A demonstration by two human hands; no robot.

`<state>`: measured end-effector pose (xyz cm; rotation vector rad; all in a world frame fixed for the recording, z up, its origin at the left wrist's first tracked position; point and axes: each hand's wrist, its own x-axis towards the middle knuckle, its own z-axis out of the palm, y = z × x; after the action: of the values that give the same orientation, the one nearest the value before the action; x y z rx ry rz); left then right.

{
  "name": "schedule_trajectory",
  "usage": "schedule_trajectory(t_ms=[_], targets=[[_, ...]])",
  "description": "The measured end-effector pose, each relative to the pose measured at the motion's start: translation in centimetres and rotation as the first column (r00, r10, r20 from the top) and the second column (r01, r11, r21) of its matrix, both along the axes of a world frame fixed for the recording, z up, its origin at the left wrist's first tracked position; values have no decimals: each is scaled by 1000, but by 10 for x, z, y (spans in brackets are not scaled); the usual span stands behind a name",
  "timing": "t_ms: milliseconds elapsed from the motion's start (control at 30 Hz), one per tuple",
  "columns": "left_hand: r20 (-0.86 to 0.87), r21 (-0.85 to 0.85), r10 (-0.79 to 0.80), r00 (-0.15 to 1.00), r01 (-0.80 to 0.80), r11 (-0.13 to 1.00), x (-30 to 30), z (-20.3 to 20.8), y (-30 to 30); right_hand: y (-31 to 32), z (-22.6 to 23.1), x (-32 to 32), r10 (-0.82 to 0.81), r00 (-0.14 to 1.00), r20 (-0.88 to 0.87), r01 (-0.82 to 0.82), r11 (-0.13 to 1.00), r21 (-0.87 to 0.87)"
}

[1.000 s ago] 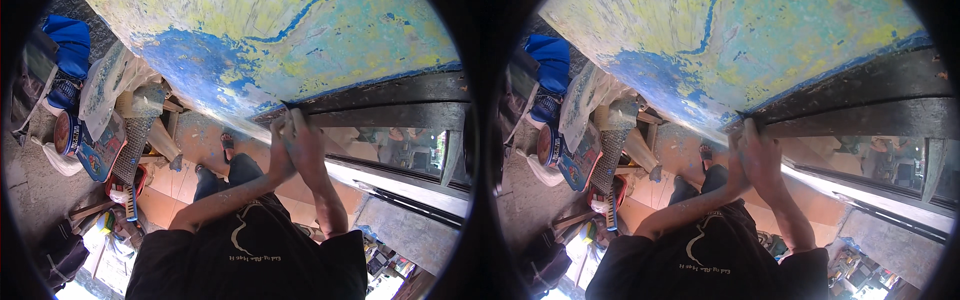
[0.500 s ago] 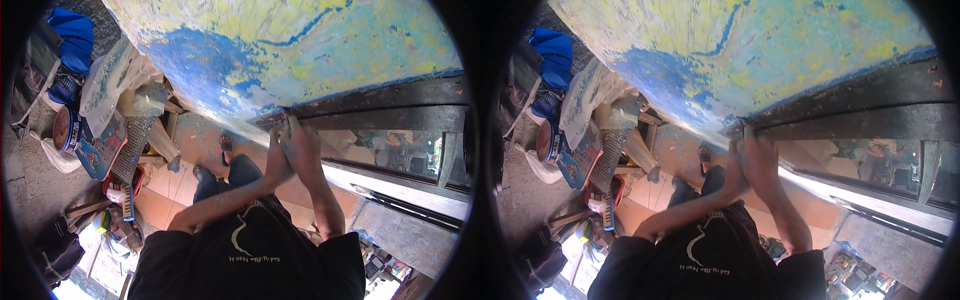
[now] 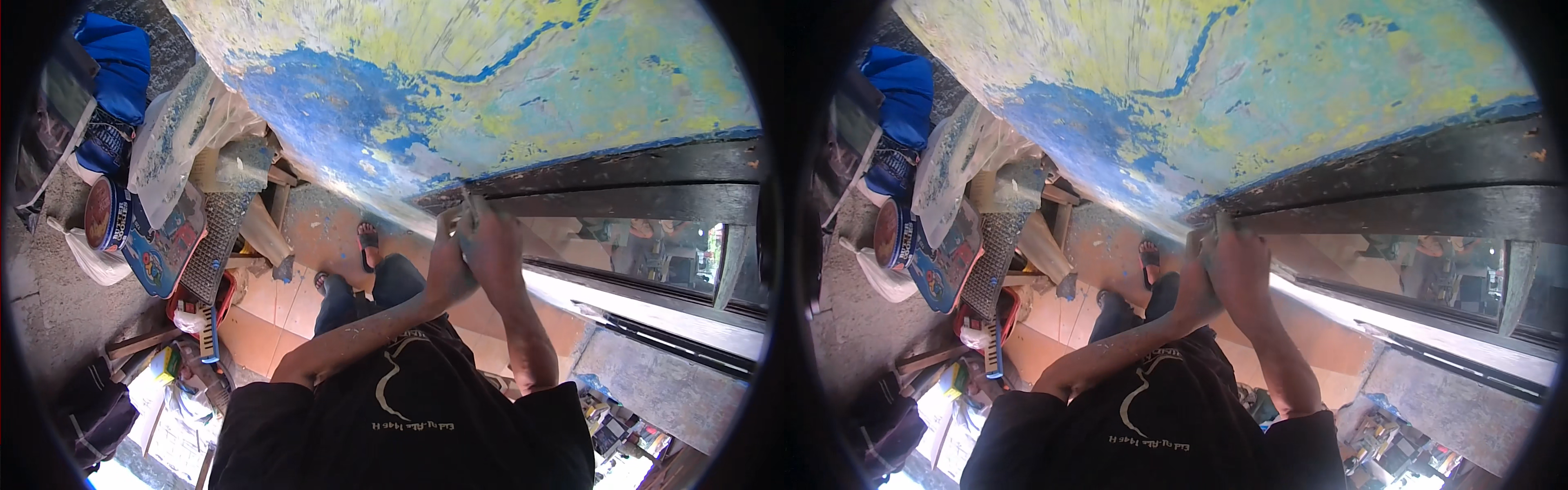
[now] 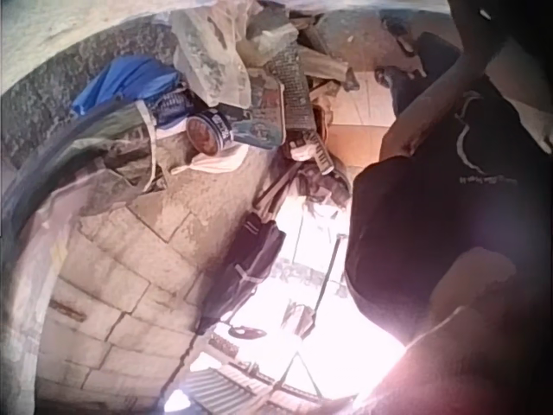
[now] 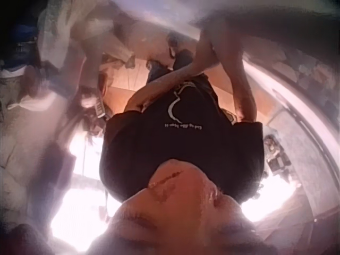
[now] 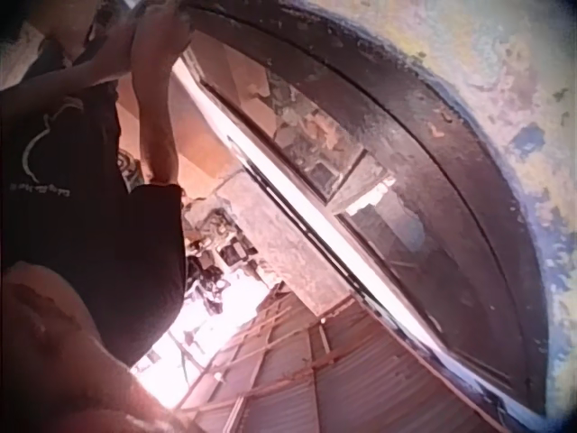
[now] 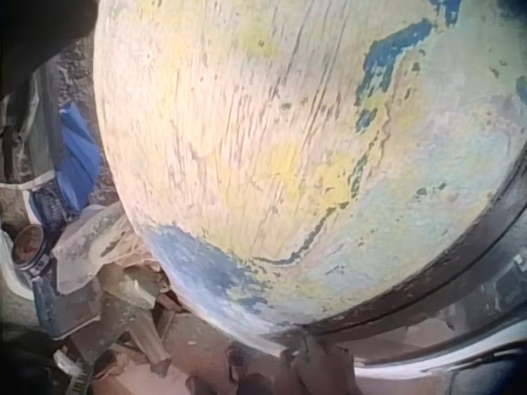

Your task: The person sands a wall using a piece of sandpaper, moving the paper across the blue and yellow painted surface.

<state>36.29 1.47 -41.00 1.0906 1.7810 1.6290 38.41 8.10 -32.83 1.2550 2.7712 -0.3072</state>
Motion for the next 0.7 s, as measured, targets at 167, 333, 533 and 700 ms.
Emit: schedule_trajectory(t_ms=[167,333,533,700], targets=[[-22,9,-7,1000,7,1000,-8,5,7,6,-2,-2,-2,989,-146,12,998,70],[184,64,-5,983,-7,998,-4,0,6,10,-15,7,-45,977,-206,41,999,-22],[117,110,-3,993,-10,994,-15,12,0,-1,-7,6,-53,946,-320,58,998,6],[165,114,-14,986,-5,993,-18,8,1,0,-3,-6,-23,966,-257,38,998,54]])
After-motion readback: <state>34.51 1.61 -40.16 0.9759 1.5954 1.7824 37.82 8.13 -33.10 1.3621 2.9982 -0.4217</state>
